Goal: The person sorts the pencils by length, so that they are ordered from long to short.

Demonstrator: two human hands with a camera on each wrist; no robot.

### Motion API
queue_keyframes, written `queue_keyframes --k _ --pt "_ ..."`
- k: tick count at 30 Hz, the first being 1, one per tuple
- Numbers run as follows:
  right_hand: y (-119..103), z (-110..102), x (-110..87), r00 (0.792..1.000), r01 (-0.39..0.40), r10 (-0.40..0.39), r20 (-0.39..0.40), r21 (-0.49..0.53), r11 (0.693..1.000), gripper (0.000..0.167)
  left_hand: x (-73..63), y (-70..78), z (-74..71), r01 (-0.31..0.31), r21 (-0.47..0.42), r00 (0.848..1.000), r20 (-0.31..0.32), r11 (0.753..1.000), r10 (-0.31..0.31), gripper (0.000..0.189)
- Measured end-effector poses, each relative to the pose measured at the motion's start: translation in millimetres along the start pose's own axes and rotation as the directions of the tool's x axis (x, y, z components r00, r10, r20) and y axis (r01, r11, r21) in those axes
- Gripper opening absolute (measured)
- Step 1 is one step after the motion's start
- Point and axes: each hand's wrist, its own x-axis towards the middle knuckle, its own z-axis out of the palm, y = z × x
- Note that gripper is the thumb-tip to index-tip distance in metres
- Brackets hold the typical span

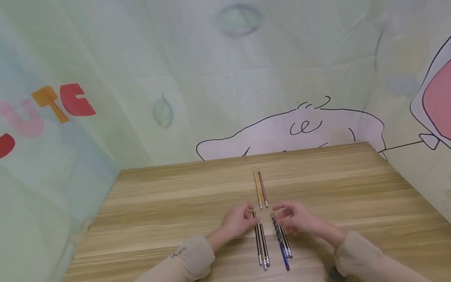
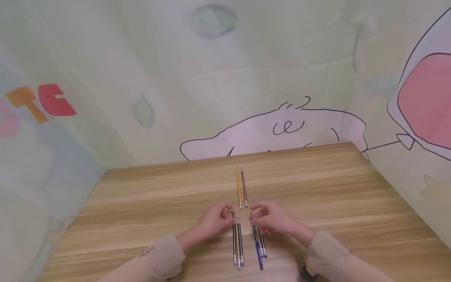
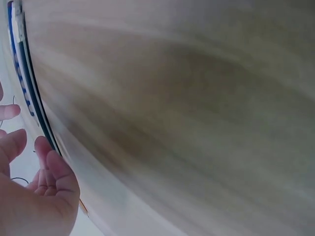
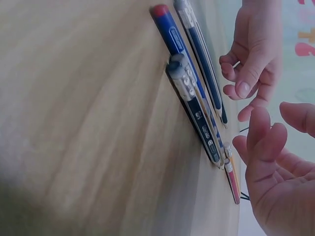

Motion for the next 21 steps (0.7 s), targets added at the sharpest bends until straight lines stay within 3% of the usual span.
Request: queue_keyframes --k 12,21 --pt "-3 7 -11.9 0.999 -0.015 0.015 0.035 -0.021 1.000 0.051 -9.8 -1.6 4.4 0.018 -0.029 1.000 0.007 0.999 -0.017 0.042" --pt "-4 13 -13.0 0.999 -0.050 0.050 0.020 -0.031 0.998 0.051 -11.2 -1.6 9.2 0.038 0.010 0.999 0.012 0.999 -0.038 0.042"
